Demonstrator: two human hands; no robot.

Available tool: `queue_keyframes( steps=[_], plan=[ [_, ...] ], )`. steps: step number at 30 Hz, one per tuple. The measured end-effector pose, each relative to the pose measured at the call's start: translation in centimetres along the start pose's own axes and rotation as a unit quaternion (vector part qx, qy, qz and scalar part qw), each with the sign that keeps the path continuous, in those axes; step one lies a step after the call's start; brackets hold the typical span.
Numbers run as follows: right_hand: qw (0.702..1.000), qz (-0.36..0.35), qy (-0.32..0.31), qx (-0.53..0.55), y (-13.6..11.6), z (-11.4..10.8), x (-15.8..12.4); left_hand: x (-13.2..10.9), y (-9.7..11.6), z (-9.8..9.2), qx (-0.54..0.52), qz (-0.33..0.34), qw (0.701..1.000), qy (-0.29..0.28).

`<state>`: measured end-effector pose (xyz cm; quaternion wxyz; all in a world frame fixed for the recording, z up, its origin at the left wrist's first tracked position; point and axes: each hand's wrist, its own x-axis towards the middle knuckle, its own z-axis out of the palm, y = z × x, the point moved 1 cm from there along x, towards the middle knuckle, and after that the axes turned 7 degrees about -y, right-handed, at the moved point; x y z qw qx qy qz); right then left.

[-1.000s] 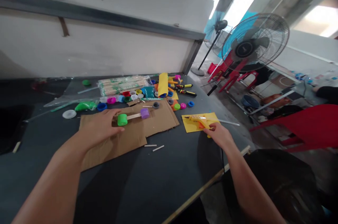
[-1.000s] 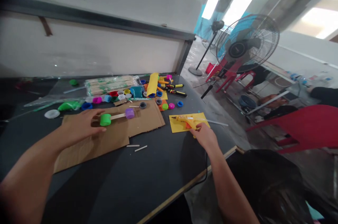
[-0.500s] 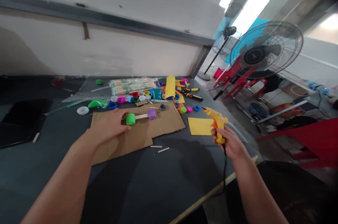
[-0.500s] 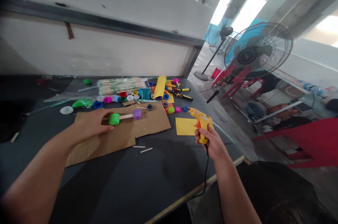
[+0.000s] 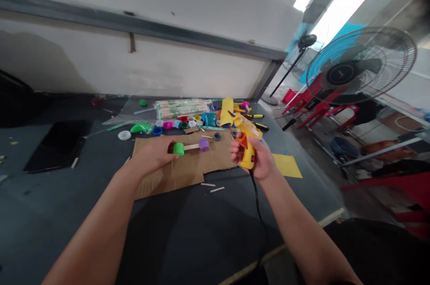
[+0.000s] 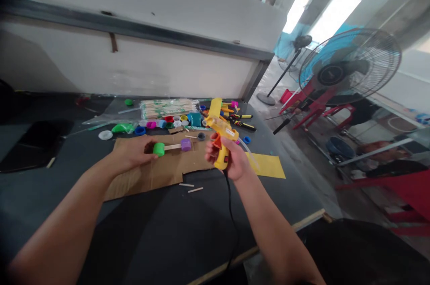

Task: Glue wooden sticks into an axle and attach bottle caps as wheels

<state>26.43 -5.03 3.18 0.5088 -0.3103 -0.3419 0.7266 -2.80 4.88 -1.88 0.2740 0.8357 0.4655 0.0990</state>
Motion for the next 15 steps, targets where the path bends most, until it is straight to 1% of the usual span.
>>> queue_keyframes(
  steps=[2, 4, 8, 11, 15],
  plan=[
    [1.0, 0.011, 0.002, -0.011, 0.9, 0.0, 1.3, -0.1, 0.0, 0.0, 0.007, -0.004, 1.0, 0.004],
    [1.0, 0.015, 0.014, -0.018, 2.0, -0.2, 1.9, -0.2, 0.1, 0.0, 0.0, -0.006, 1.0, 0.0],
    [0.999, 0.014, 0.028, -0.025, 3.5, -0.8, 1.6, -0.4, 0.6, -0.2, -0.018, -0.01, 1.0, -0.011],
    [0.999, -0.004, 0.028, -0.044, 3.5, -1.0, 1.1, -0.5, 1.2, -0.2, -0.024, -0.011, 1.0, -0.007],
    [0.996, -0.028, 0.036, -0.081, 2.9, -0.8, 0.6, -0.5, 1.8, 0.0, -0.055, 0.011, 0.998, 0.037]
  ],
)
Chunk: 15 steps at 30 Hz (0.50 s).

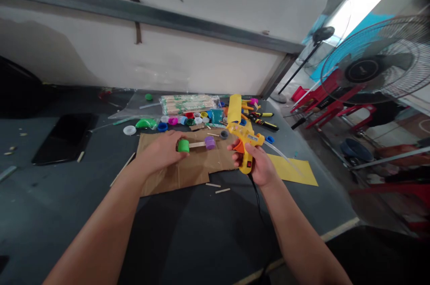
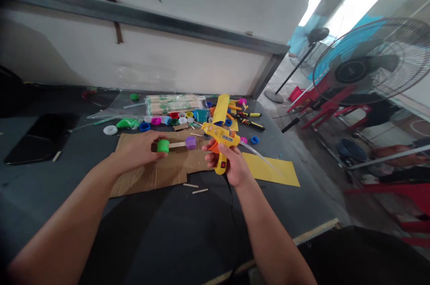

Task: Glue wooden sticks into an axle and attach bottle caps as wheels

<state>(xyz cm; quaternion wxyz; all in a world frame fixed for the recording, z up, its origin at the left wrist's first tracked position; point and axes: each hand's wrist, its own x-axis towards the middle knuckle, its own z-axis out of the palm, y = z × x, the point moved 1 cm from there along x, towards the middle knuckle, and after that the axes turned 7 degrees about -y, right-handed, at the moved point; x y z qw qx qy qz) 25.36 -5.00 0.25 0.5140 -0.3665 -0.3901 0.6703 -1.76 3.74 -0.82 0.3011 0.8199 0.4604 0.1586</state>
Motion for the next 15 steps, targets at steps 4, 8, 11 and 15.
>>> queue_keyframes(
  steps=[4, 8, 11, 15],
  plan=[
    [1.0, -0.01, 0.001, -0.023, -0.2, 0.6, -0.3, 0.3, 0.8, 0.8, 0.069, 0.024, 0.997, -0.011],
    [1.0, -0.003, 0.003, -0.027, -0.2, 1.0, -0.5, 0.5, 2.5, 2.6, 0.163, 0.027, 0.985, 0.048],
    [1.0, 0.003, 0.007, -0.025, -0.3, 1.0, -0.5, 0.3, 3.6, 3.4, 0.216, 0.026, 0.974, 0.068],
    [1.0, 0.017, 0.012, -0.015, -0.3, 0.9, -0.4, -0.2, 3.2, 2.2, 0.223, -0.019, 0.974, 0.024]
  ],
)
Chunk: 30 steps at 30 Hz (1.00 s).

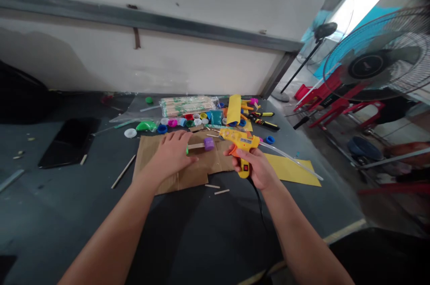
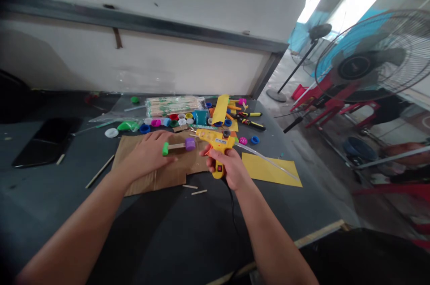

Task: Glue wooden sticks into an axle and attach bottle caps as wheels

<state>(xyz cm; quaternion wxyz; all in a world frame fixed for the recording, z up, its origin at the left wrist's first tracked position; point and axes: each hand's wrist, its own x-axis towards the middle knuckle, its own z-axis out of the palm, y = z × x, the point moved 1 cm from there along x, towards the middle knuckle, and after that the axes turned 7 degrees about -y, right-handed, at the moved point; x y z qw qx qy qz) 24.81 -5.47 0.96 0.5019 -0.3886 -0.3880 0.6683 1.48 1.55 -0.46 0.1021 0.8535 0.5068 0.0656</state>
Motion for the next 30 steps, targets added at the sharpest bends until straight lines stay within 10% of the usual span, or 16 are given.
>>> queue_keyframes(
  steps=[30],
  plan=[
    [0.998, 0.053, 0.014, -0.021, 0.7, -0.3, 0.3, 0.5, -2.4, -0.7, -0.054, 0.007, 0.997, -0.062]
  ],
)
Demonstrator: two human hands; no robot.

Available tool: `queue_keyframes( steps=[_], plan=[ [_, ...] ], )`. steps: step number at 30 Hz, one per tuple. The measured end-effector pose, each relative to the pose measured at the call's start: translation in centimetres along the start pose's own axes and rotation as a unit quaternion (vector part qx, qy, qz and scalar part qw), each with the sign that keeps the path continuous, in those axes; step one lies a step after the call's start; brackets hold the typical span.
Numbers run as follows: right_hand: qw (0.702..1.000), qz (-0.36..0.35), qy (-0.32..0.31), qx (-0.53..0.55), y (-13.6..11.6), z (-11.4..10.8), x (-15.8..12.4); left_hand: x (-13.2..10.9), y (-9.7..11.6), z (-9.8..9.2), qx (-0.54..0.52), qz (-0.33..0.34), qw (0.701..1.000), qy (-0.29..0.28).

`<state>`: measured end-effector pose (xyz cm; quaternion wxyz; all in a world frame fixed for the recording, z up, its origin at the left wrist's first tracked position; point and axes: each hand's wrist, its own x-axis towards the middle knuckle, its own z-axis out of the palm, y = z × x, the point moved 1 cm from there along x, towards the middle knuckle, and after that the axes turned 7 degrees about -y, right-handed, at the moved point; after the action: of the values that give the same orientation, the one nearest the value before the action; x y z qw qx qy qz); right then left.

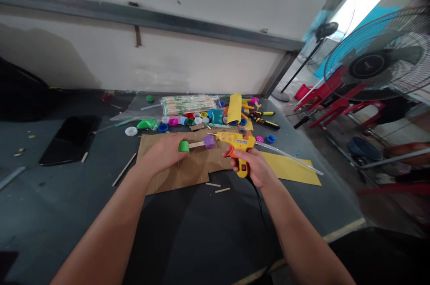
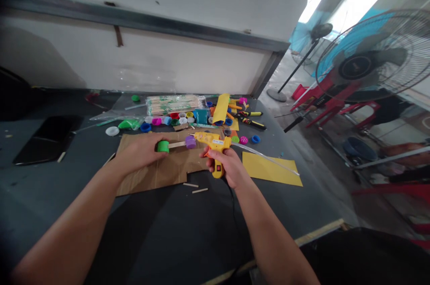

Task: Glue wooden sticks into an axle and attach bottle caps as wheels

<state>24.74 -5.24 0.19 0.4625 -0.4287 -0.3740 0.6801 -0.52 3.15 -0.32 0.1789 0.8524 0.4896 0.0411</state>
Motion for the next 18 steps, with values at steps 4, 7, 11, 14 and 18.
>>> queue_keyframes(
  steps=[4, 7, 11, 14, 18],
  plan=[
    [1.0, 0.001, 0.005, -0.008, 0.1, 0.0, 0.0, -0.1, 0.1, 0.1, -0.001, 0.008, 1.0, -0.007],
    [1.0, 0.001, 0.002, -0.014, 0.2, -0.1, 0.1, -0.2, 0.2, 0.0, 0.0, 0.013, 1.0, -0.013],
    [1.0, 0.008, -0.003, -0.021, 0.2, 0.2, 0.0, -0.2, -0.1, -0.1, 0.005, 0.032, 0.999, -0.013],
    [0.999, 0.014, -0.008, -0.036, 0.3, 0.8, -0.1, -0.2, -0.6, -0.1, 0.004, 0.024, 1.0, -0.016],
    [0.995, 0.023, -0.028, -0.088, 1.0, 1.9, 0.1, -0.1, -0.6, -0.1, 0.017, 0.012, 1.0, -0.016]
  ],
)
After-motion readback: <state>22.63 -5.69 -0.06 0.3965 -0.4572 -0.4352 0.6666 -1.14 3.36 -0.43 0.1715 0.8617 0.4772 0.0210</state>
